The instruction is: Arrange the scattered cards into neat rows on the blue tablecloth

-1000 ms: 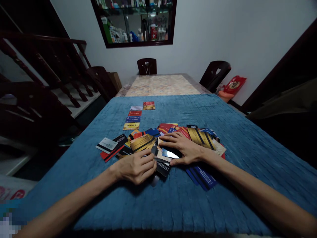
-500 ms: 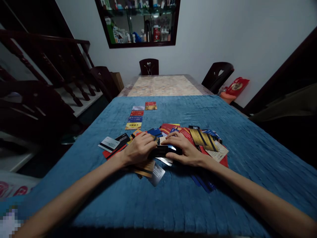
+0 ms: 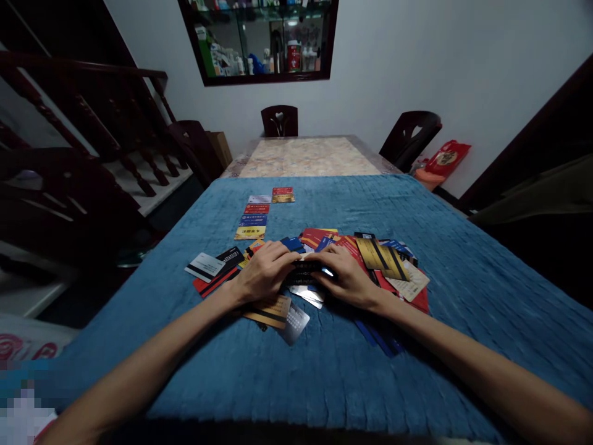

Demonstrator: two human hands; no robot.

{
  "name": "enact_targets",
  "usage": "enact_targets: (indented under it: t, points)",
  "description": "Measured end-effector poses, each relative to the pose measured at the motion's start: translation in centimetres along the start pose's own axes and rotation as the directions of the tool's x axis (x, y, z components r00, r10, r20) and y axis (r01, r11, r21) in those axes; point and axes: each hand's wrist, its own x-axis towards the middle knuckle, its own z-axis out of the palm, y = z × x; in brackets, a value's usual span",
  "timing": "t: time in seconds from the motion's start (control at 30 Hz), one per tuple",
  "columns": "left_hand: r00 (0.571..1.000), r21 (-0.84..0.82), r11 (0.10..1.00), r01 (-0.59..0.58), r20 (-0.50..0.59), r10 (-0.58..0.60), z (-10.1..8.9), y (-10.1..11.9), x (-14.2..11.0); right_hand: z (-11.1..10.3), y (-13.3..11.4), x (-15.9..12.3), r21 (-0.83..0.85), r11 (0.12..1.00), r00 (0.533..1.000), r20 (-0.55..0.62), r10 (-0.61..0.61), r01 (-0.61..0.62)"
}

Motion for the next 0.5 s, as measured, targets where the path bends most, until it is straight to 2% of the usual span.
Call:
enact_targets:
  t: [0.2, 0.5]
  points:
    - [0.999, -0.002, 0.999, 0.034, 0.026, -0.034, -0.4, 0.5, -0.6, 0.1, 0.4, -0.1, -0.091, 0.996, 0.999, -0.046, 0.006, -0.011]
    - [0.980, 0.082, 0.986, 0.146, 0.123, -0.155, -0.5, 0.7, -0.7, 0.5, 1.3, -0.2, -0.226, 0.974, 0.998, -0.060, 0.011, -0.025]
